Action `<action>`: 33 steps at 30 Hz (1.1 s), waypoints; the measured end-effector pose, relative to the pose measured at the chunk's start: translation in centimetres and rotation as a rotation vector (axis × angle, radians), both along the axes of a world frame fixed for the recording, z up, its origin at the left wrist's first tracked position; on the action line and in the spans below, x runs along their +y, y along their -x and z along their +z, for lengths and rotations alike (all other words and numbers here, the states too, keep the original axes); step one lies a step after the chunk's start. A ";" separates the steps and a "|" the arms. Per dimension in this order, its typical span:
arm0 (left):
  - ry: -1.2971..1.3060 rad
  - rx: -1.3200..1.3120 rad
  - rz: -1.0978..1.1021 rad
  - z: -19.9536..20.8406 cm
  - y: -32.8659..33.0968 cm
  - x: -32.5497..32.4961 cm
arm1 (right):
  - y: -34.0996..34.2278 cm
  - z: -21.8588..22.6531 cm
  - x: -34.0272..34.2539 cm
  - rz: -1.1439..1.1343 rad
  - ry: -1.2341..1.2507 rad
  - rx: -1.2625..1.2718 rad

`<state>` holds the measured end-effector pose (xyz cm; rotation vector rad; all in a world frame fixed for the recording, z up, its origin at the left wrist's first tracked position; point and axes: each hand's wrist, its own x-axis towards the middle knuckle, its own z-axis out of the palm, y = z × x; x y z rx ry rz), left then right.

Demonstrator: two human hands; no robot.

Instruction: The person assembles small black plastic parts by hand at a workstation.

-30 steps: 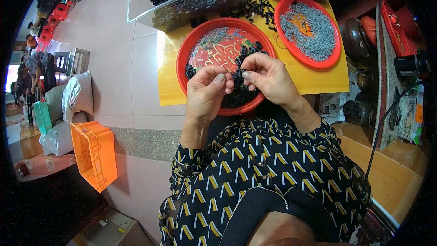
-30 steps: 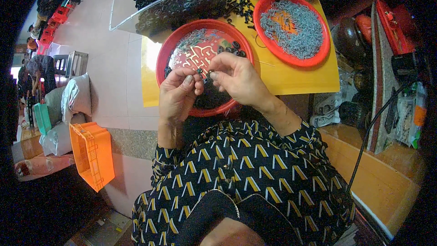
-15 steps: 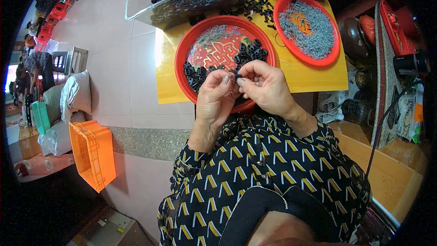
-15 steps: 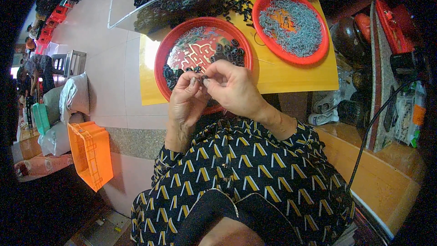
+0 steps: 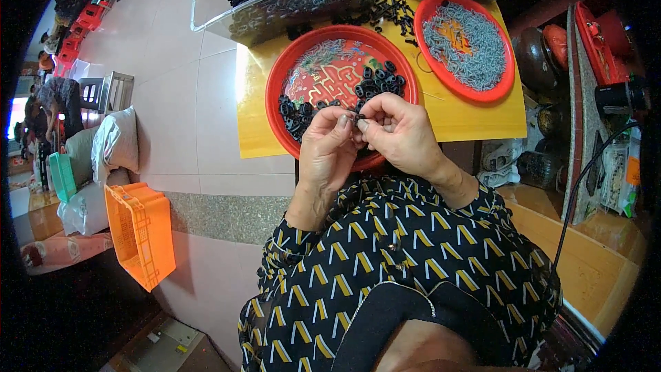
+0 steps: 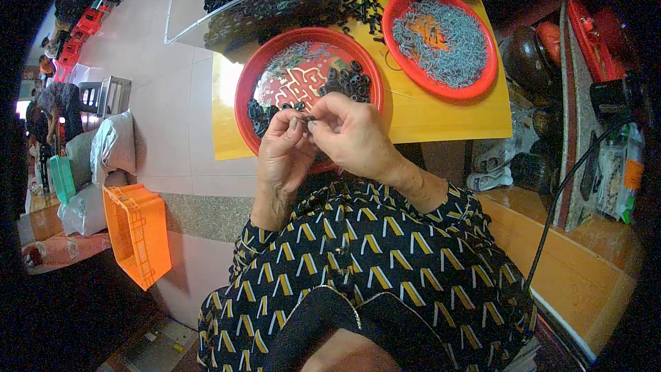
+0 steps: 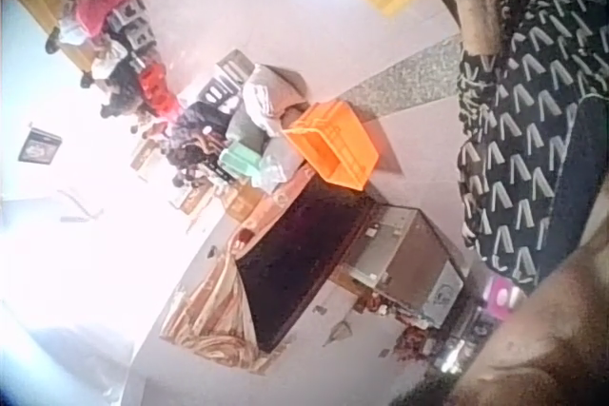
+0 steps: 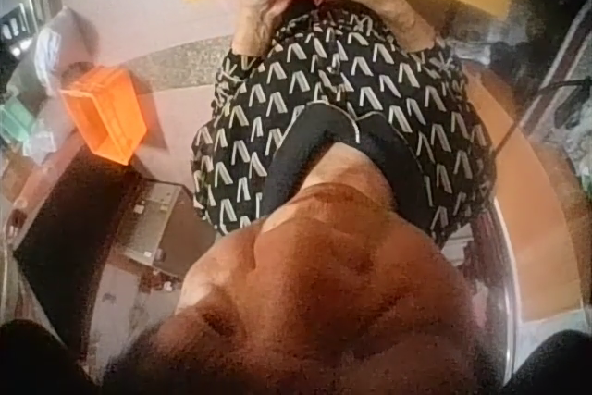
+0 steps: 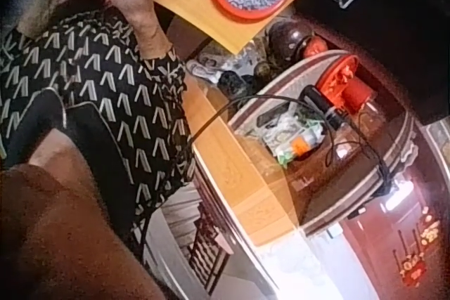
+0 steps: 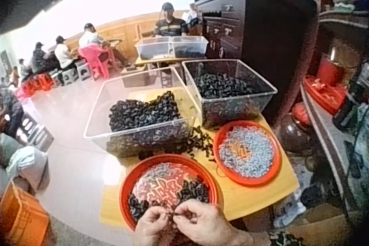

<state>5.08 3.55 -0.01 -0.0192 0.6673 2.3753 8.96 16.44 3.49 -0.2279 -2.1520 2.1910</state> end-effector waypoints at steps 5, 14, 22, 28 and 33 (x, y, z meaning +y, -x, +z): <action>0.023 0.007 0.035 0.4 0.0 0.1 | 0.1 0.1 0.0 -0.010 0.005 -0.001; 0.042 0.030 0.030 0.4 -0.1 0.3 | 0.1 -0.1 0.4 0.022 -0.073 0.008; 0.125 0.120 0.051 0.7 -0.3 0.5 | -0.1 0.3 0.7 0.033 -0.072 -0.023; 0.167 0.141 0.089 0.3 -0.8 1.1 | -0.3 0.5 0.9 0.028 -0.053 -0.051; 0.223 0.126 0.110 0.0 -0.8 1.8 | -0.1 -0.2 1.3 0.001 -0.116 -0.033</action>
